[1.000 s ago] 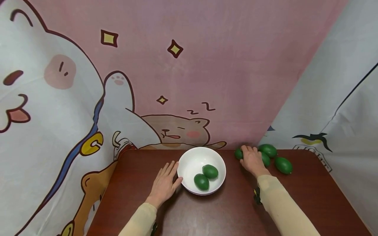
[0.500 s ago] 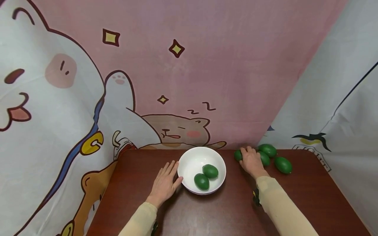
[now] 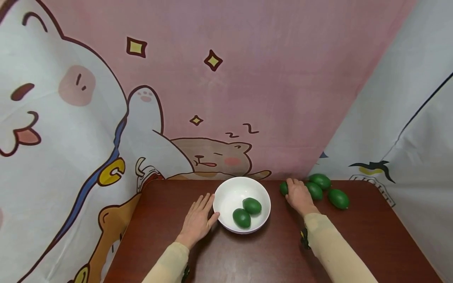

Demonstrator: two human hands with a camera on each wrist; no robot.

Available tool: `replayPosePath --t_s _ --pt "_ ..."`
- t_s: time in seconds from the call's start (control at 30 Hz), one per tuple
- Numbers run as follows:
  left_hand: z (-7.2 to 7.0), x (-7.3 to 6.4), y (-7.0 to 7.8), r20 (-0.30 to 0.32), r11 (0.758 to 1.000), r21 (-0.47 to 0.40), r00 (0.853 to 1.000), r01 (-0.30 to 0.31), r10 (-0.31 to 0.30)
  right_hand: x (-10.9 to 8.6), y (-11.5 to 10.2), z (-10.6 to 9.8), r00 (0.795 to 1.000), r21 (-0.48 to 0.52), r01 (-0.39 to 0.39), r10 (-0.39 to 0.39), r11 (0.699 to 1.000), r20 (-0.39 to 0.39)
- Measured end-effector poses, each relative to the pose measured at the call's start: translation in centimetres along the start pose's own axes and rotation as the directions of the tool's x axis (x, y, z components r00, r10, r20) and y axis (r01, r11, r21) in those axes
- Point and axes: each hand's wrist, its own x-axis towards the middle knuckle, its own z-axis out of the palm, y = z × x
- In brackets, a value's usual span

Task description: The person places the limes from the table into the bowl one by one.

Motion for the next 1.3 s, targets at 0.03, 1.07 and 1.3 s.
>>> replayPosePath --t_s 0.03,1.07,1.3 --pt "0.0 0.0 0.0 0.0 1.0 -0.002 1.0 0.001 -0.001 0.0 -0.1 0.0 1.0 0.003 -0.003 0.003 1.0 0.002" --pt "0.1 -0.1 -0.1 0.009 1.0 -0.015 1.0 0.014 -0.014 -1.1 0.3 -0.3 0.997 0.104 -0.059 0.054 0.993 0.048" --pt "0.2 -0.1 -0.2 -0.009 1.0 -0.017 1.0 0.0 0.0 -1.3 0.2 -0.6 0.997 0.108 -0.07 0.066 0.992 0.039"
